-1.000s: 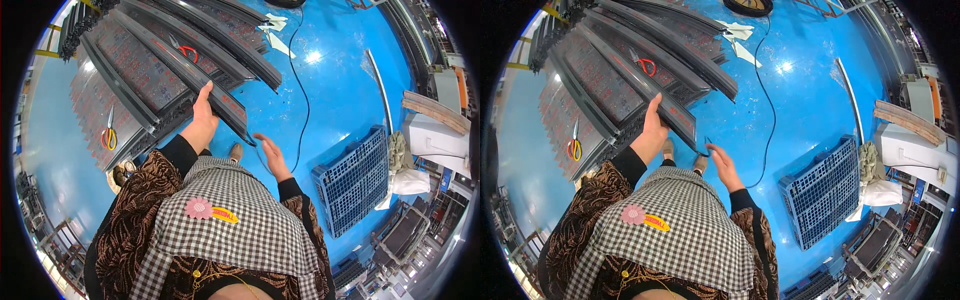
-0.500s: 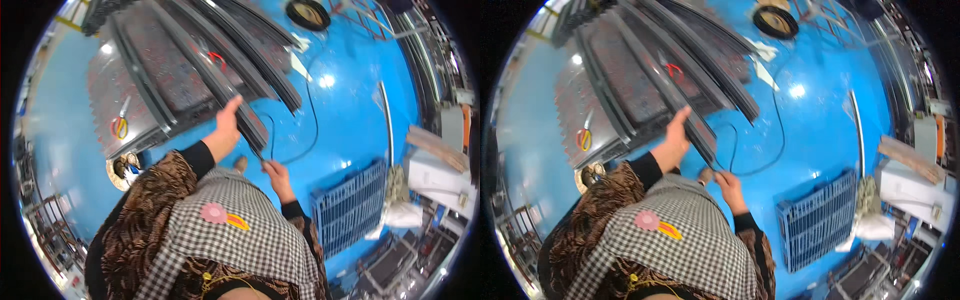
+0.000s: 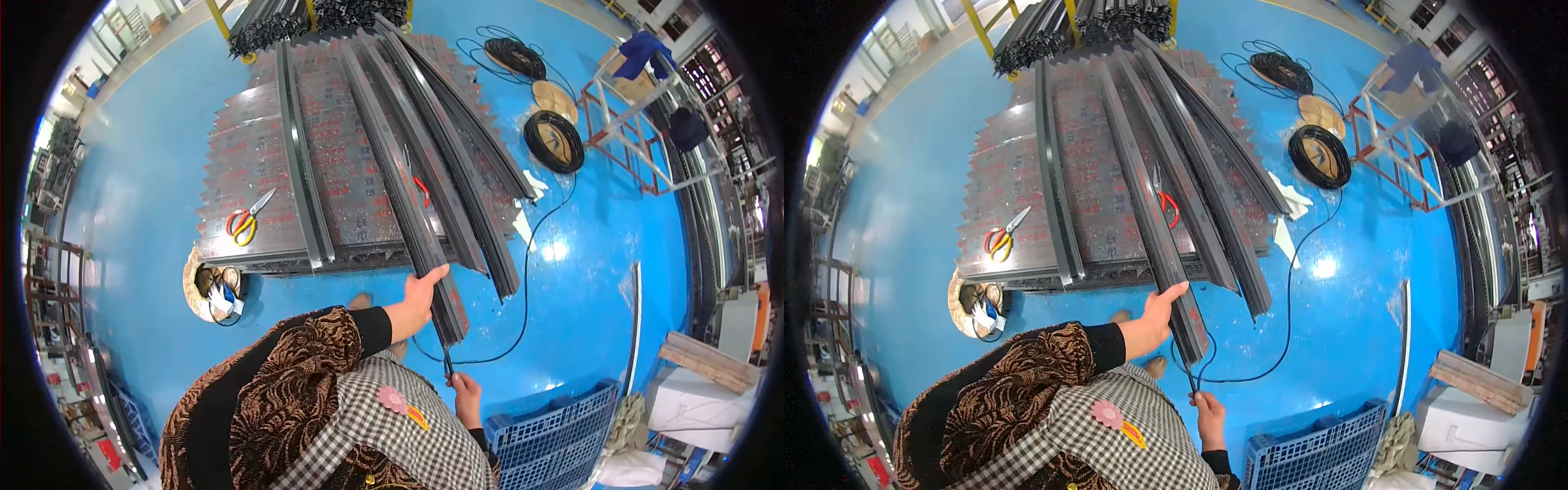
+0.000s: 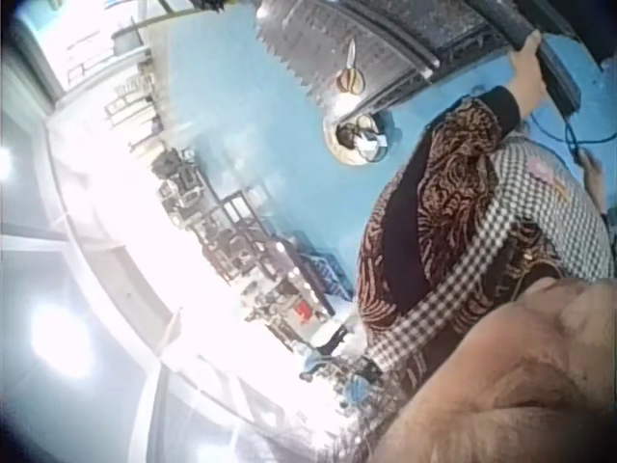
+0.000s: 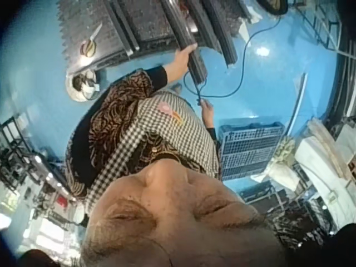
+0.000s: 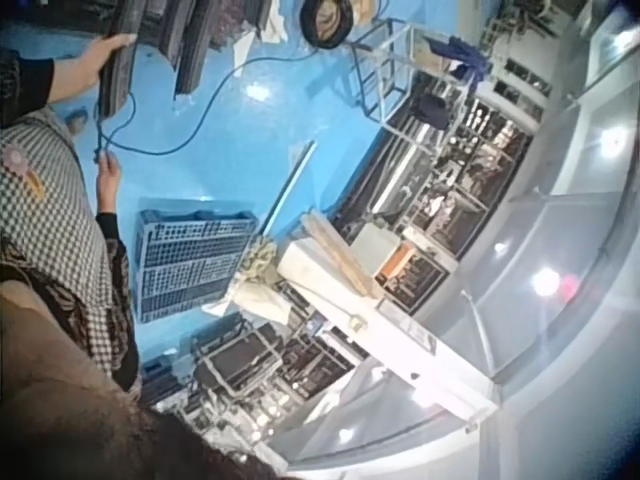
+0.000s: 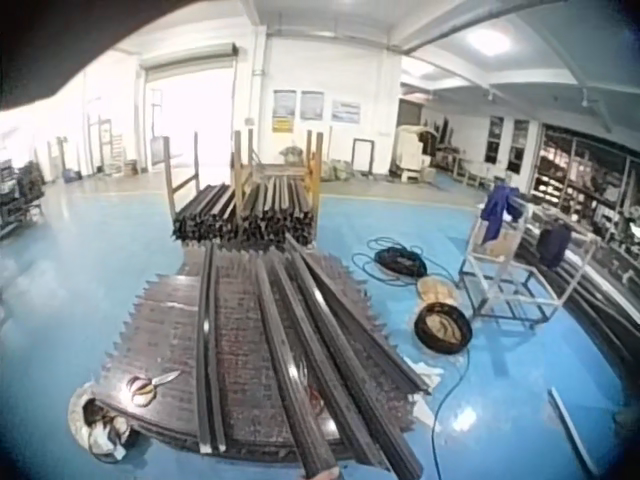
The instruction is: Organizing and trimming seals on long metal profiles on a fabrication floor.
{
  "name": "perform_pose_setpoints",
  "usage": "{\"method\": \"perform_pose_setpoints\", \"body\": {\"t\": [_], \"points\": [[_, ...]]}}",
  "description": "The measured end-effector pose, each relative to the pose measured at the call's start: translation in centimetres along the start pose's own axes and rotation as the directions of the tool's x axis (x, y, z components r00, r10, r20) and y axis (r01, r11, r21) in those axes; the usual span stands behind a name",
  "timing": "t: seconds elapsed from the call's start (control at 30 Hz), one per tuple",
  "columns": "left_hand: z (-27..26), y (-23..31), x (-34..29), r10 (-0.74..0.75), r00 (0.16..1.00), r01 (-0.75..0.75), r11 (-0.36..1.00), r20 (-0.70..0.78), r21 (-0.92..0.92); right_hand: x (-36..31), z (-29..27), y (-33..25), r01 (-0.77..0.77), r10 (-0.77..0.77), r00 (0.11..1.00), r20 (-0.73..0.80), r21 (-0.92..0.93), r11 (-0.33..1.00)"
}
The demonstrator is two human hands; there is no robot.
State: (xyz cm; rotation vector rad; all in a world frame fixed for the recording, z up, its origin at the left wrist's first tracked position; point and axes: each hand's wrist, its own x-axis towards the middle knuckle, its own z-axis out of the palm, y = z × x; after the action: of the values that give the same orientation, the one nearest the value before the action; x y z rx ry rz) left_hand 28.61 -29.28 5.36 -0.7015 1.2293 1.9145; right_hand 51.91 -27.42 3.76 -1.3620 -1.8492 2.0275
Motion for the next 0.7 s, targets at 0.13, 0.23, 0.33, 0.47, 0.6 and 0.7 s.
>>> {"method": "perform_pose_setpoints", "body": {"t": [0.13,0.23,0.33,0.47,0.6,0.7], "points": [[-0.4,0.1,0.0,-0.014,1.0,0.014,1.0,-0.005,0.019,0.4,1.4,-1.6,0.067,-0.069,0.997,-0.032,-0.064,0.996],[-0.3,0.5,0.1,-0.025,1.0,0.025,1.0,-0.012,0.016,-0.2,0.5,-1.3,0.012,-0.012,0.999,0.046,-0.013,1.0],[-0.1,0.9,0.1,-0.046,0.999,0.046,0.999,-0.02,0.018,-0.7,0.1,-0.7,-0.007,0.007,0.999,0.051,-0.009,1.0],[-0.1,1.5,0.1,-0.07,0.997,0.07,0.997,-0.03,0.018,-0.7,0.3,0.2,0.013,-0.013,1.0,-0.001,-0.045,0.999],[0.0,1.7,0.2,-0.089,0.995,0.09,0.996,-0.037,0.025,0.0,2.6,0.0,0.065,-0.046,0.991,-0.129,0.148,0.987],[-0.6,0.5,1.4,-0.038,0.999,0.038,0.999,-0.004,0.008,-1.4,1.1,0.4,0.003,0.022,0.992,-0.123,0.203,0.979]]}}
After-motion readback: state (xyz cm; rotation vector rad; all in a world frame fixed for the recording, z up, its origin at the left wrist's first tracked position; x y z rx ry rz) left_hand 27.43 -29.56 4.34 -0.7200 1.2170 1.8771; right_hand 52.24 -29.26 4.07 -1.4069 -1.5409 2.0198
